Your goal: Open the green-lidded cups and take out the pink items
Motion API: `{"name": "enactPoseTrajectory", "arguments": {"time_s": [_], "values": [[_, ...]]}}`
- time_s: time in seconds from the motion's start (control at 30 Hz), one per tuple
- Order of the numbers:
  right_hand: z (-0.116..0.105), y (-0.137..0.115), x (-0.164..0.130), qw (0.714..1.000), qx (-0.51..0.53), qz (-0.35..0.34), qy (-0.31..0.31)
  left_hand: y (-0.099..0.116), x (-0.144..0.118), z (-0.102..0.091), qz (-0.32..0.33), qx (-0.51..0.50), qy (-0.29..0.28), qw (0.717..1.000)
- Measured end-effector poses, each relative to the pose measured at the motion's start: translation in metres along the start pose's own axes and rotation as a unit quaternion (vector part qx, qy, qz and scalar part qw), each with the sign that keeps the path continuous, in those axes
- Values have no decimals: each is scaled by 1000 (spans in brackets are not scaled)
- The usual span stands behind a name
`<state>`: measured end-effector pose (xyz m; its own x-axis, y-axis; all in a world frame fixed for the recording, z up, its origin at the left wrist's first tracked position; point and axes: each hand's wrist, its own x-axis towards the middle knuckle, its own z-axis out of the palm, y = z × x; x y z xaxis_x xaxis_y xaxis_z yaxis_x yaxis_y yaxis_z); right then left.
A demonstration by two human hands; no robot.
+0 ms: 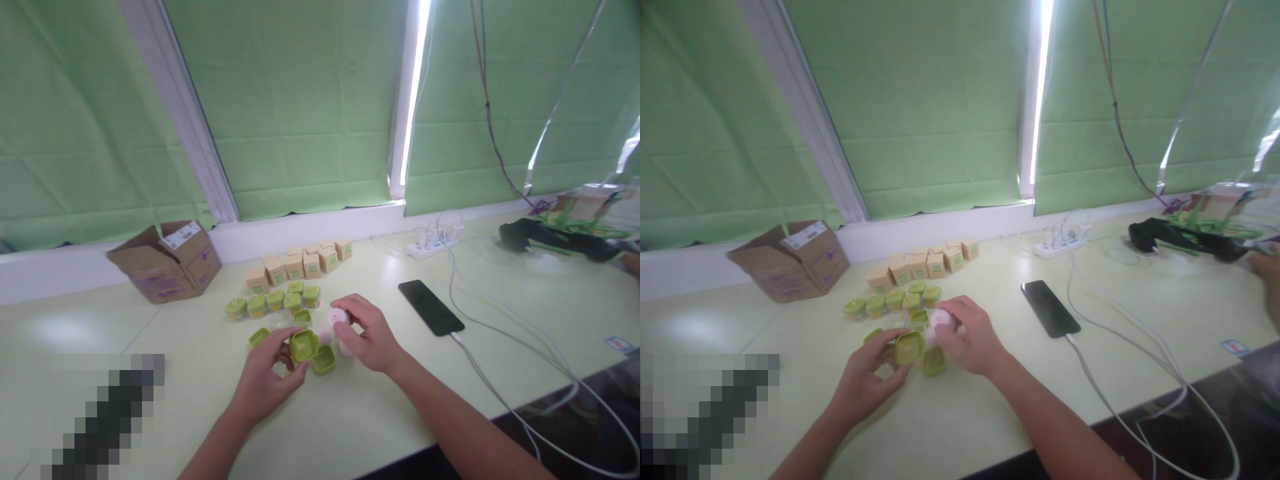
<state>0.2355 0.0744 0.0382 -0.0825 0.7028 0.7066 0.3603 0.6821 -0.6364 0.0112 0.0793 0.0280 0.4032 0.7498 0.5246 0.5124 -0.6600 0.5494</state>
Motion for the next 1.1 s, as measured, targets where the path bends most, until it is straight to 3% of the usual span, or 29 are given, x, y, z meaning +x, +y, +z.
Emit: {"name": "enactPoseTrajectory", "arguments": {"time_s": [0.17, 0.33, 0.47, 0.6, 0.77, 1.1], "values": [[-6, 11, 3, 995, -38, 95, -9, -3, -1, 1, -8, -6, 2, 1000], [-17, 15, 8, 975, -151, 136, -92, -3, -2, 0, -15, -7, 4, 1000], [-25, 18, 9, 945, -216, 196, -150, 0, -1, 0, -16, -11, 6, 1000], [-32, 27, 5, 896, -287, 276, -197, 1, 0, 0, -16, -20, 8, 1000], [-35, 35, 2, 855, -334, 298, -263, -2, -2, 1, -12, -15, 0, 1000], [-35, 39, -2, 853, -324, 287, -292, 3, 0, -2, 6, -1, -4, 1000]]}}
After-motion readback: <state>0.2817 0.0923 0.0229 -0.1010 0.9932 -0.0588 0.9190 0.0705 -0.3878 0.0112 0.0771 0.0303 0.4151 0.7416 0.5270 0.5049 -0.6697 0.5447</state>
